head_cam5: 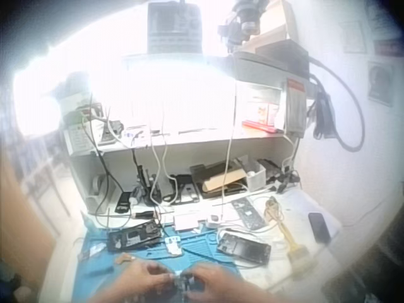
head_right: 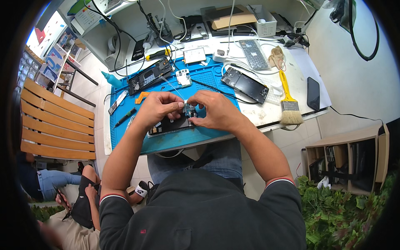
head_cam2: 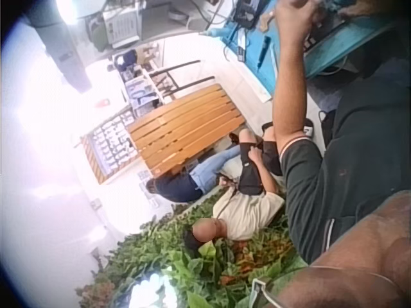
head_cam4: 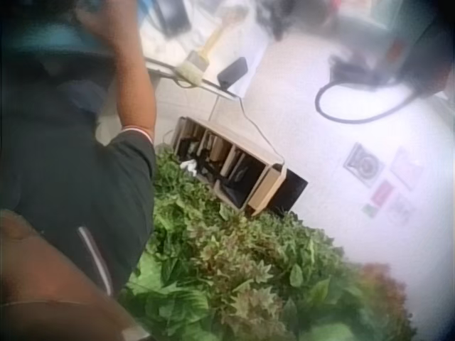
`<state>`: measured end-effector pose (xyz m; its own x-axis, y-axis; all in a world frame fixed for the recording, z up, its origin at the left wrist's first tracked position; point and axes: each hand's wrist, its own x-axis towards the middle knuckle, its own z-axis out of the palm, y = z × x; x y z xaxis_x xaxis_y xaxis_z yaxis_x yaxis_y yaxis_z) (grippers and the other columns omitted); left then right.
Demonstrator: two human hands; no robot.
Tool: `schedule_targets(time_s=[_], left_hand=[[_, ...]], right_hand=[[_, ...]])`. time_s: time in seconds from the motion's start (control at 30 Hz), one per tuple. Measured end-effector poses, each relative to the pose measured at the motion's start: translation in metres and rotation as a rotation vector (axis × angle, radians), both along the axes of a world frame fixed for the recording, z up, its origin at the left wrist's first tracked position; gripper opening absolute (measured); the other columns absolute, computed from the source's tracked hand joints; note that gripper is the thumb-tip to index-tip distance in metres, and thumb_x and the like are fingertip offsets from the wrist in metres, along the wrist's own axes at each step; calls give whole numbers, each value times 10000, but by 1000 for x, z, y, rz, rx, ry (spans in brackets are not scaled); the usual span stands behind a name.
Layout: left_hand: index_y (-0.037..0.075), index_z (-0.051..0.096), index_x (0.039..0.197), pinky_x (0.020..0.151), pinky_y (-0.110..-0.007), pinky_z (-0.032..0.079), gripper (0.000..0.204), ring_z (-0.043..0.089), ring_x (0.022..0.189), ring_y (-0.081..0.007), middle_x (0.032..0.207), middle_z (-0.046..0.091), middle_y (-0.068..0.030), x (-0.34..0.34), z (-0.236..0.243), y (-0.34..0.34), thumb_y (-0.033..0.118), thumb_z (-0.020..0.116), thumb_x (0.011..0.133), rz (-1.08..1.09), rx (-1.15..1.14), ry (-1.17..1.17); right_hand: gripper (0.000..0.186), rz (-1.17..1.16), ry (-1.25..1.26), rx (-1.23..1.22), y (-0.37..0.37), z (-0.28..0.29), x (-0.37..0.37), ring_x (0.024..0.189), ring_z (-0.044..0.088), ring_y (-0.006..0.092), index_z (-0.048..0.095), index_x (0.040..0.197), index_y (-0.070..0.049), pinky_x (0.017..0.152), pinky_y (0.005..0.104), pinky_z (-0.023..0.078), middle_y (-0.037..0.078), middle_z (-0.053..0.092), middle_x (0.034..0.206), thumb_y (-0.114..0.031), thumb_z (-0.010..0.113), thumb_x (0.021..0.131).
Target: The person assembles a mobile phone by placing internal components into the chassis, connecting ribbon cables by hand, and then placing the battery and a motherboard shield over the components.
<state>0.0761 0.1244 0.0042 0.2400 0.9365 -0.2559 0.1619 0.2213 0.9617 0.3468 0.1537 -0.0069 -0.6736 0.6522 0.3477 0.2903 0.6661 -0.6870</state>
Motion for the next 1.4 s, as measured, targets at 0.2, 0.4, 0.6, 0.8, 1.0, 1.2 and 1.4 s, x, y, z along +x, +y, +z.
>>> schedule_targets(time_s=[0.2,0.4,0.6,0.8,1.0,1.2,1.4], left_hand=[[29,858,1106,684,-259,572,219,739,778,-84,997,821,-59,5,25,-2,213,910,998,49,136,449],[154,888,1214,965,-419,579,298,720,1195,-244,1271,809,-37,5,17,5,165,925,918,0,989,734],[194,890,1254,1099,-468,497,321,682,1244,-284,1253,830,-33,-2,14,20,160,916,935,-256,857,847],[176,893,1183,1103,-459,488,204,679,1222,-284,1181,821,-32,-4,12,25,190,885,979,-309,799,852],[150,880,1143,1083,-467,496,155,723,1163,-295,1091,808,-61,-5,8,31,203,849,1001,-359,743,820],[128,885,1124,1010,-448,580,139,782,1082,-308,1089,828,-81,-8,2,35,183,849,1002,-307,751,782],[117,890,1106,927,-441,619,133,794,1030,-313,1075,831,-88,-10,2,37,178,851,993,-307,702,772]], right_hand=[[494,-1,-62,-58,7,-3,3,898,732,234,800,1248,-39,809,373,619,94,788,1063,-207,1004,832],[526,6,-142,-195,11,8,7,963,778,308,818,1242,-19,861,412,627,146,813,1072,-264,1021,822],[564,-27,-221,-276,12,13,6,984,790,317,828,1256,-20,878,411,631,155,827,1099,-291,1037,808],[571,-30,-262,-272,16,15,3,1014,803,315,843,1257,-18,887,422,636,159,836,1088,-287,1048,797],[590,-59,-285,-334,16,20,2,1003,806,311,838,1271,-8,891,418,642,168,837,1087,-283,1052,795],[596,-66,-295,-347,17,20,1,1005,810,311,835,1283,-9,897,416,644,174,840,1099,-277,1052,797],[601,-27,-278,-353,20,16,3,1002,809,302,832,1294,-12,890,411,640,174,841,1100,-275,1052,801]])
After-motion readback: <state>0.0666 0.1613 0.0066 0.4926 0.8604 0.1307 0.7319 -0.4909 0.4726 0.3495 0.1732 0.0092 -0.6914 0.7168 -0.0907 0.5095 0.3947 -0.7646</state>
